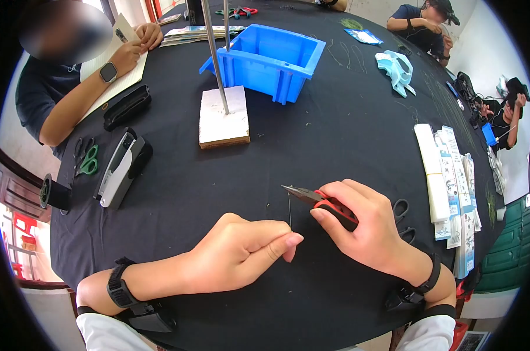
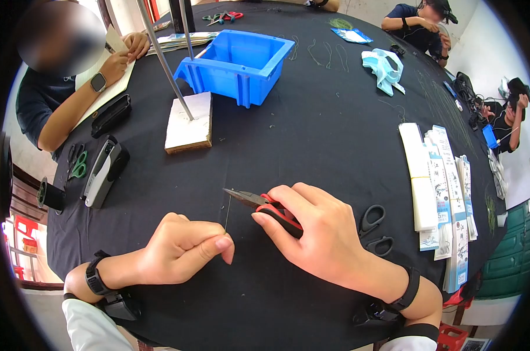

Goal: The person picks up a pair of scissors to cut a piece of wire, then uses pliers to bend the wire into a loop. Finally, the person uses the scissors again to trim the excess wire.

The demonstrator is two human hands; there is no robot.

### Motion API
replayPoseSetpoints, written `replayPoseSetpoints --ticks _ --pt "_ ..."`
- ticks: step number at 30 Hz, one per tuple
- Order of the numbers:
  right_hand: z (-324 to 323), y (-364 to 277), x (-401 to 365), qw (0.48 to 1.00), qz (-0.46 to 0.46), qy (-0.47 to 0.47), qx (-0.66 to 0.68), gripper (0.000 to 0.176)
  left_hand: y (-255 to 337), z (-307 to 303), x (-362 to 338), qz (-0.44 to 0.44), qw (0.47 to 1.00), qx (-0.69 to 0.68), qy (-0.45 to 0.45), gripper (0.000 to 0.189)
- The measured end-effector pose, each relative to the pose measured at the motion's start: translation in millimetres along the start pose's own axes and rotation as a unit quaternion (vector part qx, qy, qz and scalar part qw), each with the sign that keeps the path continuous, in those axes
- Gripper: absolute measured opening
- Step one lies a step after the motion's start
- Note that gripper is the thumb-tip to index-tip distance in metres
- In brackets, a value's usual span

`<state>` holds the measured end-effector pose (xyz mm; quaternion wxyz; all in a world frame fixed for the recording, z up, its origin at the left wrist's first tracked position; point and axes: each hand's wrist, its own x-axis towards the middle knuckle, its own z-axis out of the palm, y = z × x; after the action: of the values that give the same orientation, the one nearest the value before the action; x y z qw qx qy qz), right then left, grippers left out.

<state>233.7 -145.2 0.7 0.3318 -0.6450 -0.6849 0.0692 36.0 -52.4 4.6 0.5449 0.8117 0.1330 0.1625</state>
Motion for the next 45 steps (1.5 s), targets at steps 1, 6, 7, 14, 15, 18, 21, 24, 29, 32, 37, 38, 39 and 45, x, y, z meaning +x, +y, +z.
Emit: replayPoseSetpoints --ticks 1,6,7,14,15,18,21,24,29,32,37,38,39,45 --pt "0 -1 0 1.0 0.004 -0.005 0.001 0.02 -3 2 0 0.03 0.999 0.003 0.01 0.025" --pt "1 24 4 0.998 0.011 0.067 0.001 0.018 14 23 -13 0.142 0.985 0.016 -0.094 0.02" --pt "1 25 4 0.996 0.002 0.087 0.007 0.019 11 21 -11 0.105 0.992 0.01 -0.064 0.021" --pt "-1 13 6 0.999 0.024 0.03 -0.009 0.019 5 2 1 -0.033 0.999 -0.011 0.017 0.025" --pt "0 13 6 1.0 0.004 0.023 -0.017 0.021 6 1 1 -0.042 0.999 -0.013 0.025 0.024" --pt "1 16 6 0.996 -0.07 -0.013 -0.047 0.026 8 0 1 -0.064 0.997 -0.023 0.028 0.021" --pt "2 13 4 0.992 -0.116 -0.034 -0.036 0.032 4 5 1 -0.055 0.995 -0.067 0.04 0.019" --pt "-2 3 9 0.985 -0.159 -0.042 0.058 0.042 5 6 1 -0.07 0.99 -0.113 0.046 0.019" --pt "3 -5 -2 0.943 -0.083 -0.158 0.28 0.031 9 5 -1 -0.083 0.986 -0.14 0.048 0.021" --pt "0 -10 -3 0.923 -0.015 -0.207 0.325 0.022 6 7 -1 -0.086 0.981 -0.167 0.053 0.022" --pt "4 -11 -8 0.911 0.038 -0.202 0.358 0.019 8 7 0 -0.091 0.972 -0.208 0.054 0.022" --pt "5 -10 -8 0.91 0.042 -0.197 0.362 0.019 8 7 0 -0.095 0.973 -0.2 0.061 0.022" --pt "4 -10 -8 0.911 0.04 -0.199 0.358 0.02 8 7 0 -0.099 0.974 -0.192 0.067 0.021" --pt "-1 -12 -8 0.902 0.071 -0.22 0.365 0.022 8 4 -1 -0.066 0.99 -0.066 0.104 0.017"
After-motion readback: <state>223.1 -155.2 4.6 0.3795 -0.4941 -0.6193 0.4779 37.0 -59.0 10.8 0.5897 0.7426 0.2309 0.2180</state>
